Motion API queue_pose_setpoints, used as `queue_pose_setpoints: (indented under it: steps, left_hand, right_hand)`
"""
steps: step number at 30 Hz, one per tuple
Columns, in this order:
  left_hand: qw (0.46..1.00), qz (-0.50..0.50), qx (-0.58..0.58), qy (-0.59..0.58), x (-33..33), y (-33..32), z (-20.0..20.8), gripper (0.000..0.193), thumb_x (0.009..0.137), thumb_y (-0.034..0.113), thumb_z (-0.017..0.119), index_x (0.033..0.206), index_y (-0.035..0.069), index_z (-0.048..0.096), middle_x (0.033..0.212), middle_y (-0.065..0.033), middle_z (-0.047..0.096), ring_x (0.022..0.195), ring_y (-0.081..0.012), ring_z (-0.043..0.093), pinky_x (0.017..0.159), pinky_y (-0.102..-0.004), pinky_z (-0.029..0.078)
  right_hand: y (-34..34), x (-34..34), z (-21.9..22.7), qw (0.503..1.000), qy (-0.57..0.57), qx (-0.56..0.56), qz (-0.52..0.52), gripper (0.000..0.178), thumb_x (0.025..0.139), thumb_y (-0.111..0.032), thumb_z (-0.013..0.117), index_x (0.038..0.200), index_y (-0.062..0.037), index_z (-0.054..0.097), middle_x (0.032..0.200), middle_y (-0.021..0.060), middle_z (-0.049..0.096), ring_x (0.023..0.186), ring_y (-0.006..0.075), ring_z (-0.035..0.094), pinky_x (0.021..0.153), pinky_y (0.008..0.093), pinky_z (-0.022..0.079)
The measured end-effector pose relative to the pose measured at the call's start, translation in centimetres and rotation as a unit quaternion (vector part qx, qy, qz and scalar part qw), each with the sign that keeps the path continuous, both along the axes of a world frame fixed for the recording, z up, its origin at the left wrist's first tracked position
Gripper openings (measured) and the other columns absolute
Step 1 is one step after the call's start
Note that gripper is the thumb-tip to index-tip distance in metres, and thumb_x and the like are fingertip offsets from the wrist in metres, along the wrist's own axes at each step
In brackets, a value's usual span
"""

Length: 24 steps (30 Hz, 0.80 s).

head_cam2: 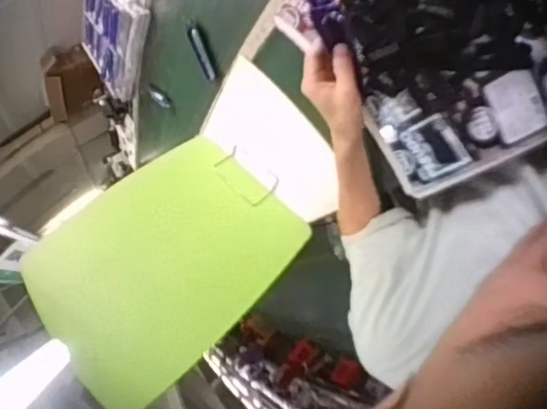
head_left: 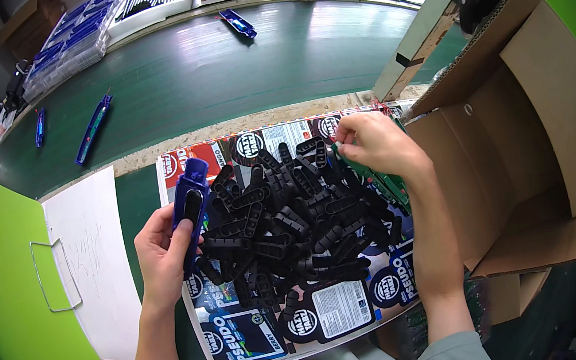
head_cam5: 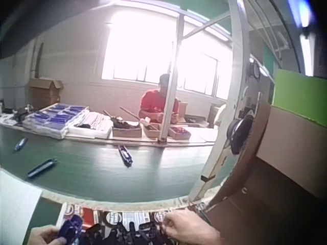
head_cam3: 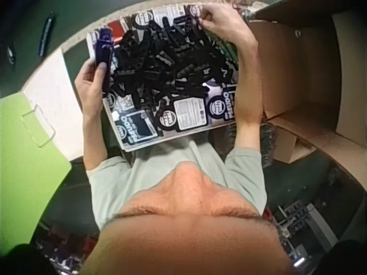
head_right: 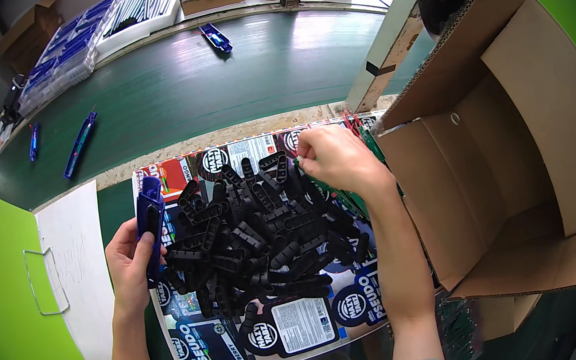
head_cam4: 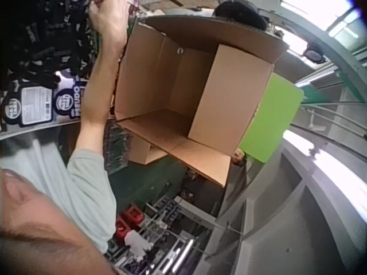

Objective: Assembling printed circuit boards (PCBs) into plastic housings and sorting electronic components on an assembly line.

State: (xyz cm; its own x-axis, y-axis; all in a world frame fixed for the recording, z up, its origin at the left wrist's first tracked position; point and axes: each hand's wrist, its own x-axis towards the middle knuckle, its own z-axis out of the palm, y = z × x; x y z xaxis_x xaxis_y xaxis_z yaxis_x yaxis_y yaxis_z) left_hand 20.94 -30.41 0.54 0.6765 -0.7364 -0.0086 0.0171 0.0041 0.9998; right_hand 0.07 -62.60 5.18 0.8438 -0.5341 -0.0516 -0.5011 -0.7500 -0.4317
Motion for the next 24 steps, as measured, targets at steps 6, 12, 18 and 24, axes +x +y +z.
queue_pose_setpoints:
  steps: [6,12,18,24]
  left_hand:
    - [1.000,-0.007,-0.004,0.023,-0.7,0.3,0.5,0.025,0.103,0.006,0.063,0.127,-0.002,0.065,0.098,-0.0054,0.071,0.078,-0.0091,0.068,0.066,-0.0235,0.057]
    - [0.995,-0.052,-0.054,0.067,-2.3,-0.7,1.1,0.040,0.105,0.006,0.060,0.144,-0.003,0.056,0.114,-0.0086,0.071,0.093,-0.0115,0.069,0.079,-0.0260,0.058]
    - [0.986,-0.060,-0.104,0.112,-1.9,0.1,0.2,0.045,0.110,0.018,0.052,0.150,-0.003,0.050,0.126,-0.0148,0.070,0.103,-0.0152,0.070,0.092,-0.0301,0.058]
    - [0.979,-0.078,-0.126,0.140,-2.2,0.0,0.2,0.040,0.115,0.022,0.050,0.147,0.000,0.054,0.124,-0.0060,0.068,0.111,-0.0073,0.062,0.100,-0.0250,0.051]
  right_hand:
    - [1.7,-0.2,3.8,0.985,-0.163,0.029,-0.052,0.014,0.092,-0.004,0.073,0.102,0.0040,0.070,0.082,0.0131,0.073,0.077,0.0197,0.073,0.073,0.0343,0.057]
    - [7.6,0.2,7.1,0.908,-0.411,0.073,-0.041,0.021,0.098,0.006,0.065,0.119,0.0046,0.066,0.098,0.0046,0.068,0.086,0.0085,0.068,0.072,0.0237,0.054]
    - [14.5,4.0,3.5,0.823,-0.468,0.322,0.005,0.029,0.098,0.011,0.065,0.125,0.0073,0.057,0.099,0.0092,0.066,0.083,0.0139,0.073,0.071,0.0234,0.059]
    - [17.0,5.4,0.6,0.838,-0.441,0.319,0.032,0.028,0.099,0.010,0.065,0.126,0.0063,0.056,0.100,0.0109,0.068,0.084,0.0155,0.074,0.074,0.0242,0.060]
